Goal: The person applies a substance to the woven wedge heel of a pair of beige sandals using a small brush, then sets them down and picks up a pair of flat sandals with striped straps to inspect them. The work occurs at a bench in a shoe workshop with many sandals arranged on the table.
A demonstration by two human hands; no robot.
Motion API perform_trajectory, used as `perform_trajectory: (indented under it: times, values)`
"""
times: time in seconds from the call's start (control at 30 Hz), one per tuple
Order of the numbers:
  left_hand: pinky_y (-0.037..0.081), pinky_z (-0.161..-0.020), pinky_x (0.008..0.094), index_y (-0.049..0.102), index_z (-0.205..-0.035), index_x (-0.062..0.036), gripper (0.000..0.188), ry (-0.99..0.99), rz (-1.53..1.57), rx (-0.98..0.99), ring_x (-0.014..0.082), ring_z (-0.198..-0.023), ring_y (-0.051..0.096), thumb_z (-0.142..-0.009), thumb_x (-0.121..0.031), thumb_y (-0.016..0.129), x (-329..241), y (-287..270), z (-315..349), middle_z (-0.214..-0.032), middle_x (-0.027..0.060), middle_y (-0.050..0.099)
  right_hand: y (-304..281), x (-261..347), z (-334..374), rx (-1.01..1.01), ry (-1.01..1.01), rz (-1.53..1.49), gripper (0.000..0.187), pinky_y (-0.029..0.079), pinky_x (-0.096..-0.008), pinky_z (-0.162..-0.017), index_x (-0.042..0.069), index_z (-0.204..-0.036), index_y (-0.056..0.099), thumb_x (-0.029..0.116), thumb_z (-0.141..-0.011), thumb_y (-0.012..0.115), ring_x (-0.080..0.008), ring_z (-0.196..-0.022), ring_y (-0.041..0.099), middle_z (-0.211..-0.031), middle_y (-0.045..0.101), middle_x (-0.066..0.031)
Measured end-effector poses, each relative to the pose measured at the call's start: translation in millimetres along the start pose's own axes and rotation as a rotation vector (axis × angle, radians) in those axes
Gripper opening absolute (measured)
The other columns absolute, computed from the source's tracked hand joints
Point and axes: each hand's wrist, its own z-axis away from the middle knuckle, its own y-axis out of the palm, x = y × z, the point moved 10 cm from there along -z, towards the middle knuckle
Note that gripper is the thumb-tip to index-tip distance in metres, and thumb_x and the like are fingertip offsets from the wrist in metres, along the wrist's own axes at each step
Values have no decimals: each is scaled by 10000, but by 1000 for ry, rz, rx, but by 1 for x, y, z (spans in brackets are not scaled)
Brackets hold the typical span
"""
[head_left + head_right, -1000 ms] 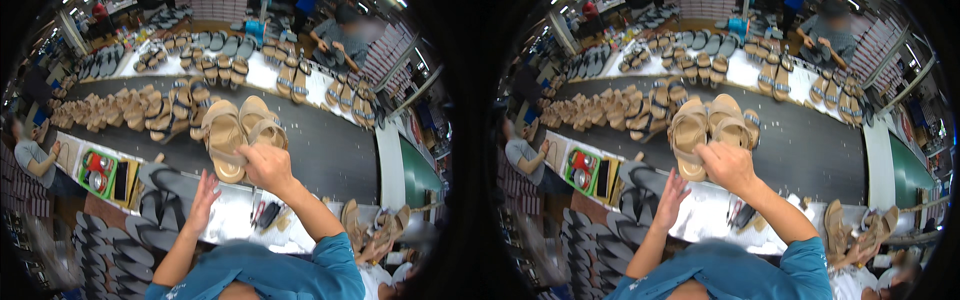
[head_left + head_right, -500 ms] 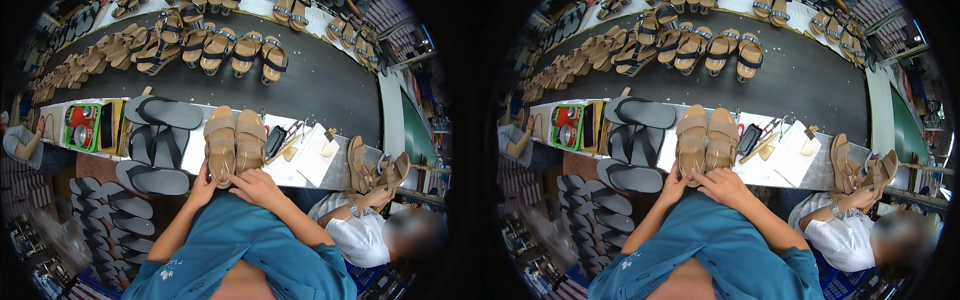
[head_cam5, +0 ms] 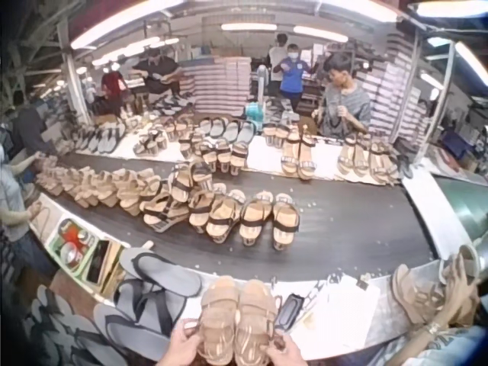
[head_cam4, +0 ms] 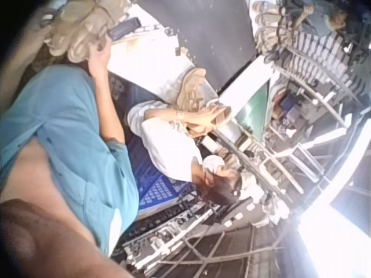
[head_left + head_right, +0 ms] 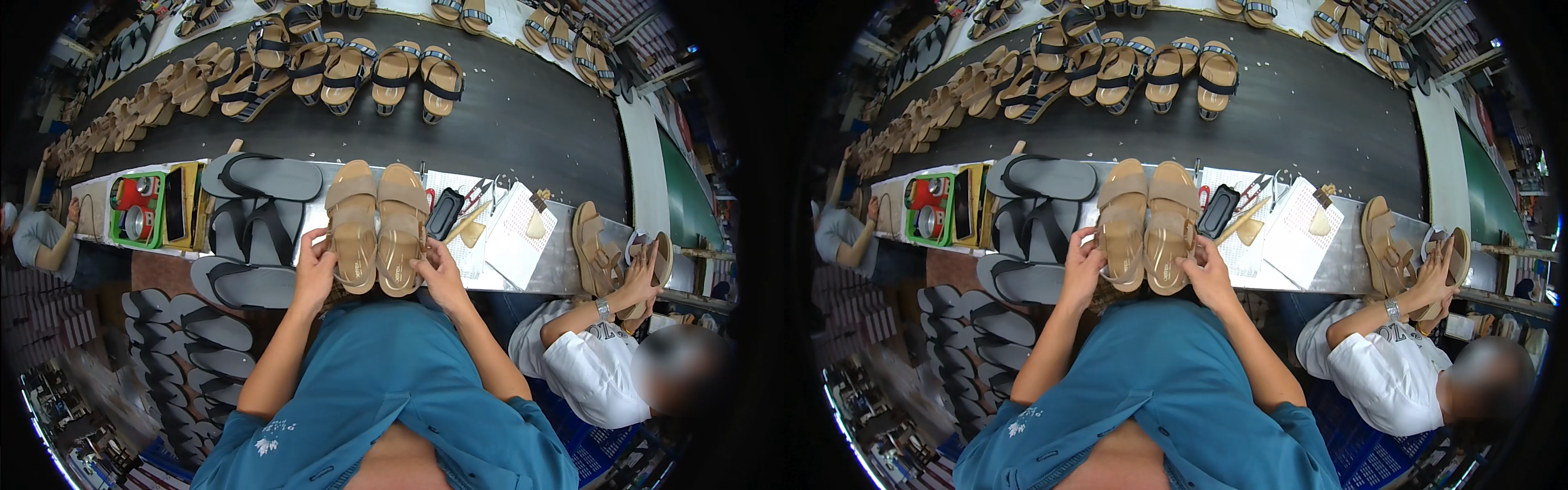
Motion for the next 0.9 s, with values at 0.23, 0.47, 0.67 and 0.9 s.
perform_trajectory:
  times: [0.23, 0.47, 0.67, 0.9]
  values:
    - [492, -888, 314, 440, -1333, -65, 433, -46, 132, -19, 153, -1094, 570, -912, 32, 402, 6, -37, 9, -1327, 132, 552, 16, -2, -2, 63, 7, -29, 436, 515, -296, -853, -9, -1380, 433, 77, -959, 505, -171, -1008, 607, -1253, 603, -148]
    - [469, -995, 363, 411, -1398, -23, 464, 82, 20, -62, 218, -1188, 557, -972, -131, 562, -23, -16, 21, -1357, 171, 526, 14, -6, -27, 26, -32, 116, 468, 540, -322, -873, 16, -1413, 446, 262, -1028, 544, -152, -1053, 607, -1204, 593, -108]
    - [418, -1067, 383, 450, -1404, -15, 502, 403, -156, 12, 262, -1298, 496, -971, -192, 632, -97, 18, 43, -1371, 206, 512, 2, 34, -2, -10, -107, 27, 477, 533, -285, -856, -6, -1448, 434, 207, -1030, 519, -140, -1042, 618, -1183, 636, -95]
    - [503, -944, 326, 291, -1492, -15, 627, 264, -19, 276, 189, -1108, 598, -967, -95, 623, -119, 82, 52, -1292, 214, 578, 12, 128, 57, -60, -343, 142, 511, 539, -312, -847, -8, -1444, 455, 150, -980, 597, -147, -978, 640, -1129, 660, -136]
